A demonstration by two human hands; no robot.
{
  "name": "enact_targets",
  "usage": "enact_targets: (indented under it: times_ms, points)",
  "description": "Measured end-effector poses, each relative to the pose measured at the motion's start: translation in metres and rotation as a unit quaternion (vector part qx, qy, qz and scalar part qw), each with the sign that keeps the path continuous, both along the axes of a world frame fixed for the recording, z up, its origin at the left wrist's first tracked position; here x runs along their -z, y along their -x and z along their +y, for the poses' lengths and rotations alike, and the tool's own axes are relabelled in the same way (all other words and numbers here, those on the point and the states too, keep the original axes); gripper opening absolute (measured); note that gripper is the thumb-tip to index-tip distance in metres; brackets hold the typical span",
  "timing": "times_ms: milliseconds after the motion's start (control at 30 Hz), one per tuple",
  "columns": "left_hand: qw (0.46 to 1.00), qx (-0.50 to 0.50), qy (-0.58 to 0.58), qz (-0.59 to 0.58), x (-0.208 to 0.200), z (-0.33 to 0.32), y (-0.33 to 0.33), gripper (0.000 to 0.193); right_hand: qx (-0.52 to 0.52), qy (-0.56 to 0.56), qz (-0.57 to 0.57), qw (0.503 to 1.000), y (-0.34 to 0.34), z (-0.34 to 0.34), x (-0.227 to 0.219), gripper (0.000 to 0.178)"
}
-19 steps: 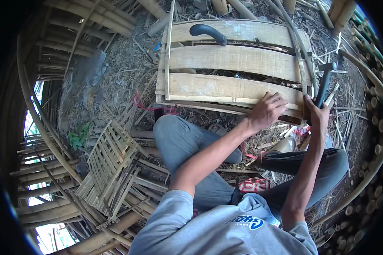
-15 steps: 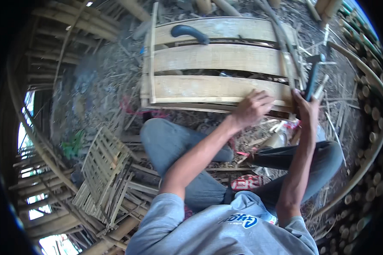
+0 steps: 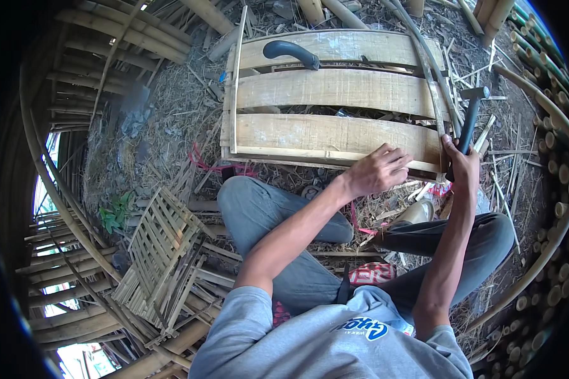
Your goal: The person attaches thin bamboo strips to a wooden frame using a hammer and nails, positioning each strip by hand and striking the nail to secure it.
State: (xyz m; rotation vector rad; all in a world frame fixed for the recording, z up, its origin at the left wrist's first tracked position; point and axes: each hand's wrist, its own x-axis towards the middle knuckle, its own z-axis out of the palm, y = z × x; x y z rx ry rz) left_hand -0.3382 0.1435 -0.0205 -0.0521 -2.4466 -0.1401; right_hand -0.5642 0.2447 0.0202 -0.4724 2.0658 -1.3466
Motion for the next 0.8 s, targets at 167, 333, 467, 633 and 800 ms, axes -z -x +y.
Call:
enact_targets:
  times_ms: [167,333,467,633,800]
  points:
    - [1.000,0.000,0.003,-0.022,-0.011,-0.019,-0.014,0.010,0.003,0.028,-0.021,0.999,-0.013,-0.005,-0.011,0.031]
    - [0.996,-0.020,-0.092,-0.008,0.000,-0.014,-0.009,0.008,0.002,0.037,-0.039,0.999,-0.007,-0.004,-0.003,0.031]
    - [0.992,-0.068,-0.100,0.020,0.002,-0.006,0.004,0.013,0.031,-0.017,-0.019,0.999,0.003,0.000,0.006,0.043]
    - [0.983,-0.125,-0.126,0.036,0.005,0.001,0.002,0.019,0.005,-0.003,0.000,1.000,-0.009,-0.009,0.003,0.041]
    - [0.983,-0.121,-0.137,0.022,0.007,0.005,0.011,0.014,0.029,0.031,-0.007,0.999,-0.009,-0.012,-0.003,0.032]
